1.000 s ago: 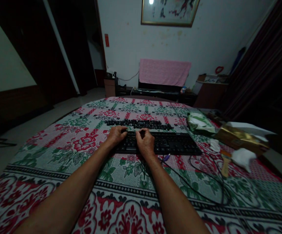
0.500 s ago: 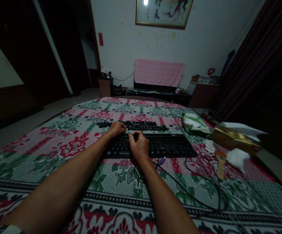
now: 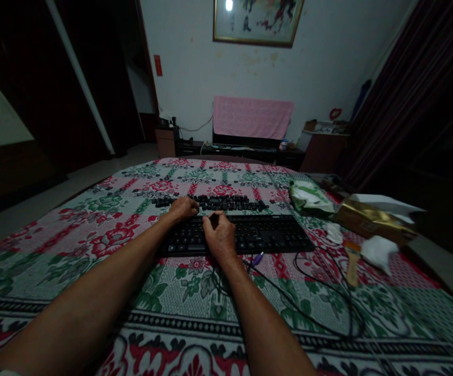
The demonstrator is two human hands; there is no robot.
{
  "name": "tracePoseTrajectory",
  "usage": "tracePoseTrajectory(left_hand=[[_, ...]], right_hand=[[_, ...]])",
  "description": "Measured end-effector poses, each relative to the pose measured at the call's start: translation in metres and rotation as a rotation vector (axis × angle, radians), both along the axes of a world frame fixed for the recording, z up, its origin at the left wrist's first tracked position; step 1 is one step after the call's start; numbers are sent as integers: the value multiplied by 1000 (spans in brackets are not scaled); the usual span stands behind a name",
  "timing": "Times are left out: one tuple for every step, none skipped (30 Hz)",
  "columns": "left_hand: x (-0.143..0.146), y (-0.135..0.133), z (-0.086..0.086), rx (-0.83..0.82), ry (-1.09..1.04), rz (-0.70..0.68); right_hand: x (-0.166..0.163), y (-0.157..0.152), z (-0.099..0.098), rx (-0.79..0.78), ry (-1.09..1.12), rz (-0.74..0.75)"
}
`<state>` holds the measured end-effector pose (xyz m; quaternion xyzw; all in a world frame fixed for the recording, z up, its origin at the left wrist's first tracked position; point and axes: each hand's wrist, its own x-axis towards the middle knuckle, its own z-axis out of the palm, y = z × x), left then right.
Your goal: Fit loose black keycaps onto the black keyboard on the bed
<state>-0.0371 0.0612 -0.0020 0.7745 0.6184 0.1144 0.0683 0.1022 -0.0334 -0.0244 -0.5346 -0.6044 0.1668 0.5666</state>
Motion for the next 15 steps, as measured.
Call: tracePoseTrajectory(left_hand=[[0, 1, -1, 11, -1, -9], [0, 1, -1, 23, -4, -14], [0, 2, -2, 36, -8, -16], [0, 3, -3, 47, -12, -14], [0, 5, -4, 57, -16, -8], [0, 6, -6, 62, -16, -2], [1, 7, -7, 65, -12, 4], [1, 8, -8, 67, -5, 9], [2, 9, -8, 70, 2, 15], [2, 10, -9, 71, 7, 21], [2, 10, -9, 71, 9, 25], [2, 10, -9, 71, 8, 26], [2, 10, -9, 73, 4, 25], [2, 9, -9, 73, 1, 22], [2, 9, -9, 72, -1, 19]], right_hand=[[0, 0, 0, 0, -2, 2], [0, 0, -1, 2, -4, 4], [0, 0, -1, 3, -7, 7], [0, 1, -1, 4, -11, 7], [1, 1, -2, 5, -15, 6], [1, 1, -2, 5, -16, 6], [1, 1, -2, 6, -18, 6], [1, 1, -2, 6, -19, 6], [1, 1, -2, 7, -20, 7], [1, 1, -2, 8, -19, 7], [1, 1, -1, 9, -19, 7], [0, 1, -1, 9, -17, 6], [0, 1, 0, 9, -14, 7], [0, 1, 0, 9, -10, 8], [0, 1, 0, 9, -8, 13]])
